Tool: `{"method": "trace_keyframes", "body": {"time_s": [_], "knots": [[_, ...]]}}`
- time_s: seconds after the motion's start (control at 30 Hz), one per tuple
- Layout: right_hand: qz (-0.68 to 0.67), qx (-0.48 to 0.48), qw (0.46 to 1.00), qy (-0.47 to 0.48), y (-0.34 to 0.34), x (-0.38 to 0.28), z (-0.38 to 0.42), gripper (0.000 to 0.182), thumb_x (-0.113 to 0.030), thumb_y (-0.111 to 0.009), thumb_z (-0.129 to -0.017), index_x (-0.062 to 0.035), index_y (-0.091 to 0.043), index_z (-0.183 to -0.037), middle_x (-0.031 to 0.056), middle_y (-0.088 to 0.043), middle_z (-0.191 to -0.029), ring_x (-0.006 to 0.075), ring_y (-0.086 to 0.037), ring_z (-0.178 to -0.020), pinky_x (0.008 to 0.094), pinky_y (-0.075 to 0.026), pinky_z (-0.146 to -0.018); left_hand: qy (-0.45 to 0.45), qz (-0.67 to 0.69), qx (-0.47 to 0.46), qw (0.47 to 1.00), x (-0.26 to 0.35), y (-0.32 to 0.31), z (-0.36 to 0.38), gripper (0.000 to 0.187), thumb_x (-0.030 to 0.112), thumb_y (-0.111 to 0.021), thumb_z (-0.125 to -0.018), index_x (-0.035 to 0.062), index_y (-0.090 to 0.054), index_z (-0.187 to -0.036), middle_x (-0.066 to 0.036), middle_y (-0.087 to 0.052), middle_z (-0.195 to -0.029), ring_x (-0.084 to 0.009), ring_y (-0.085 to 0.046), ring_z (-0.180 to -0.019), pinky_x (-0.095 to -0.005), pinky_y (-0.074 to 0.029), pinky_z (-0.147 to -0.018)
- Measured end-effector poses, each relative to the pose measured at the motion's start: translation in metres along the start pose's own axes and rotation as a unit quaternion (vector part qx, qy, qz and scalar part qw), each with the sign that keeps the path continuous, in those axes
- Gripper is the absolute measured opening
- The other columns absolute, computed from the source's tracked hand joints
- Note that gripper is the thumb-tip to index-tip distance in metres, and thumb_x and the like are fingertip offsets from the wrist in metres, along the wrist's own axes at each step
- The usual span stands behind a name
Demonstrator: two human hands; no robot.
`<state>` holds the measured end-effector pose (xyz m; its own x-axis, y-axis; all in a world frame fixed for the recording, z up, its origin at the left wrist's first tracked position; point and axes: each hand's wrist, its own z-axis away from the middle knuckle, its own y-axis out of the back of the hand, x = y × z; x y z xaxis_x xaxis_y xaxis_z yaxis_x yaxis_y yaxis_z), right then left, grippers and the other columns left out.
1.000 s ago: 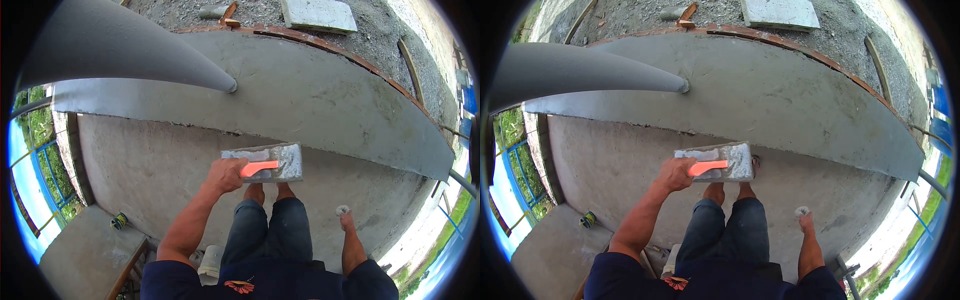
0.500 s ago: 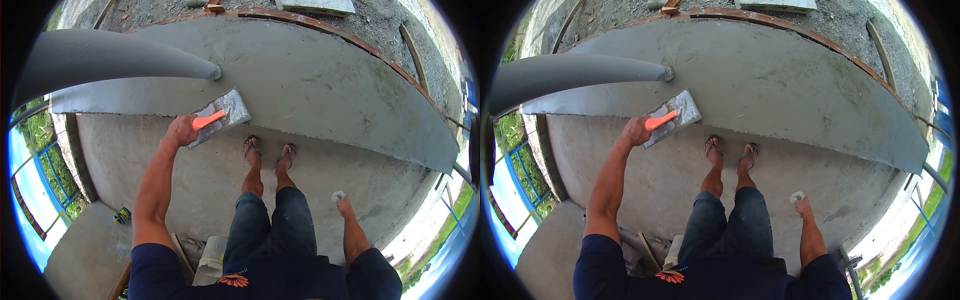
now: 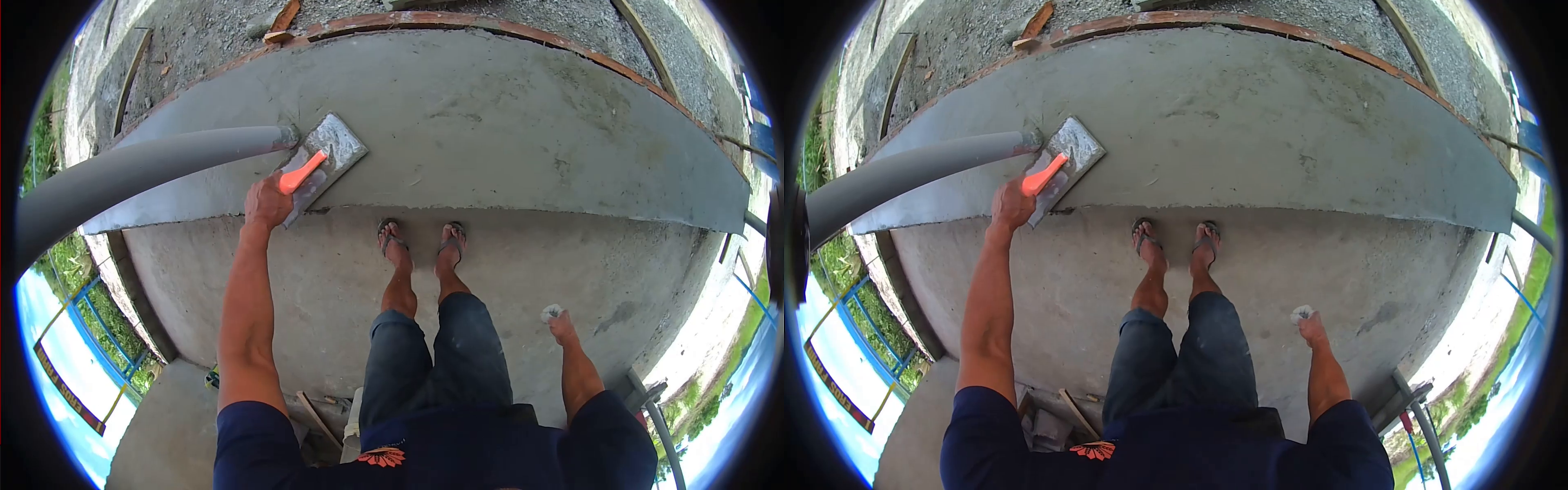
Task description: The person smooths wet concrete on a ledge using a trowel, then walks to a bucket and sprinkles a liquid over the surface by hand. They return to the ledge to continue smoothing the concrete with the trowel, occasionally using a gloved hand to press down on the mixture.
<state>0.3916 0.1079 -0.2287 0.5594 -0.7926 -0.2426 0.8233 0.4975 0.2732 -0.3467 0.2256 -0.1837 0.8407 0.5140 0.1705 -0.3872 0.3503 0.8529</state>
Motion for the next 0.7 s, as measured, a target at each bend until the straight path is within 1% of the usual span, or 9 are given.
{"method": "trace_keyframes", "body": {"time_s": [0.1, 0.2, 0.27, 0.3, 0.37, 0.43, 0.53, 0.6, 0.7], "knots": [[-0.034, -0.01, 0.999, -0.009, -0.01, 0.0, 0.001, 0.011, -0.006, -0.061, -0.077, -0.0035, -0.063, -0.088, 0.0004, -0.062, -0.079, 0.0106, -0.056, -0.073, 0.0252, -0.044, -0.067, 0.009, 0.057, -0.021, 0.998, 0.014, -0.021, -0.009, 0.024, 0.019, -0.055, -0.078, 0.0087, -0.063, -0.099, -0.022, -0.064, -0.097, -0.0426, -0.059, -0.094, -0.047, -0.048, -0.08], [-0.028, -0.018, 0.999, -0.009, -0.026, 0.005, 0.005, 0.011, -0.005, -0.061, -0.077, -0.0036, -0.063, -0.088, 0.0005, -0.062, -0.079, 0.0108, -0.056, -0.074, 0.0254, -0.045, -0.068, -0.008, 0.17, -0.068, 0.983, 0.103, -0.043, 0.008, 0.028, 0.013, -0.054, -0.075, 0.0064, -0.064, -0.1, -0.023, -0.064, -0.098, -0.0426, -0.059, -0.096, -0.0461, -0.048, -0.082], [-0.036, -0.024, 0.999, 0.001, -0.031, 0.006, 0.005, 0.011, -0.005, -0.062, -0.077, -0.0033, -0.063, -0.088, 0.0006, -0.062, -0.08, 0.0107, -0.056, -0.074, 0.0252, -0.044, -0.068, -0.014, 0.184, -0.128, 0.975, 0.184, -0.063, 0.024, 0.026, 0.013, -0.054, -0.076, 0.0059, -0.064, -0.098, -0.021, -0.065, -0.098, -0.0415, -0.06, -0.096, -0.046, -0.049, -0.083], [-0.055, -0.027, 0.998, 0.01, -0.032, 0.005, 0.005, 0.012, -0.005, -0.063, -0.076, -0.0028, -0.063, -0.088, 0.0007, -0.062, -0.081, 0.0104, -0.055, -0.075, 0.0249, -0.044, -0.068, -0.018, 0.146, -0.172, 0.974, 0.231, -0.069, 0.037, 0.026, 0.013, -0.054, -0.077, 0.0062, -0.062, -0.101, -0.019, -0.066, -0.1, -0.0398, -0.061, -0.097, -0.0461, -0.049, -0.084], [-0.076, -0.02, 0.997, 0.021, -0.027, 0.0, 0.008, 0.013, -0.005, -0.064, -0.076, -0.0023, -0.063, -0.088, 0.0011, -0.062, -0.081, 0.0105, -0.055, -0.075, 0.0247, -0.043, -0.068, -0.115, 0.152, -0.212, 0.959, 0.296, -0.094, 0.061, 0.025, 0.013, -0.053, -0.078, 0.006, -0.06, -0.101, -0.021, -0.065, -0.1, -0.0403, -0.061, -0.097, -0.0465, -0.049, -0.083], [-0.087, -0.012, 0.996, 0.027, -0.019, -0.01, 0.016, 0.013, -0.004, -0.063, -0.076, -0.0024, -0.063, -0.088, 0.0015, -0.062, -0.081, 0.0111, -0.055, -0.074, 0.0248, -0.043, -0.069, -0.128, 0.187, -0.221, 0.949, 0.327, -0.092, 0.083, 0.018, 0.01, -0.052, -0.078, 0.0063, -0.059, -0.094, -0.021, -0.065, -0.093, -0.0392, -0.062, -0.094, -0.0475, -0.049, -0.08], [-0.089, 0.009, 0.996, 0.019, 0.002, -0.009, 0.026, 0.012, -0.004, -0.061, -0.076, -0.0033, -0.062, -0.088, 0.0014, -0.062, -0.081, 0.0121, -0.056, -0.075, 0.0254, -0.044, -0.069, -0.189, 0.223, -0.132, 0.947, 0.285, -0.089, 0.116, 0.006, 0.01, -0.053, -0.077, 0.0079, -0.055, -0.083, -0.013, -0.064, -0.08, -0.0355, -0.062, -0.083, -0.0468, -0.048, -0.069], [-0.044, 0.013, 0.999, -0.013, 0.017, -0.002, 0.024, 0.012, -0.005, -0.061, -0.076, -0.003, -0.062, -0.088, 0.0015, -0.061, -0.079, 0.0111, -0.055, -0.073, 0.0248, -0.043, -0.067, -0.224, 0.179, -0.05, 0.957, 0.206, -0.074, 0.128, 0.006, 0.013, -0.056, -0.075, 0.0099, -0.054, -0.079, -0.009, -0.061, -0.075, -0.0339, -0.061, -0.076, -0.0454, -0.047, -0.063], [-0.004, -0.01, 1.0, -0.026, 0.016, -0.004, 0.02, 0.014, -0.003, -0.059, -0.075, -0.0032, -0.062, -0.089, 0.0017, -0.062, -0.083, 0.0128, -0.058, -0.077, 0.0253, -0.045, -0.072, -0.163, 0.056, -0.035, 0.984, 0.069, -0.039, 0.115, 0.008, 0.016, -0.057, -0.073, 0.0115, -0.057, -0.08, -0.01, -0.064, -0.075, -0.0346, -0.063, -0.073, -0.0452, -0.049, -0.061]]}}
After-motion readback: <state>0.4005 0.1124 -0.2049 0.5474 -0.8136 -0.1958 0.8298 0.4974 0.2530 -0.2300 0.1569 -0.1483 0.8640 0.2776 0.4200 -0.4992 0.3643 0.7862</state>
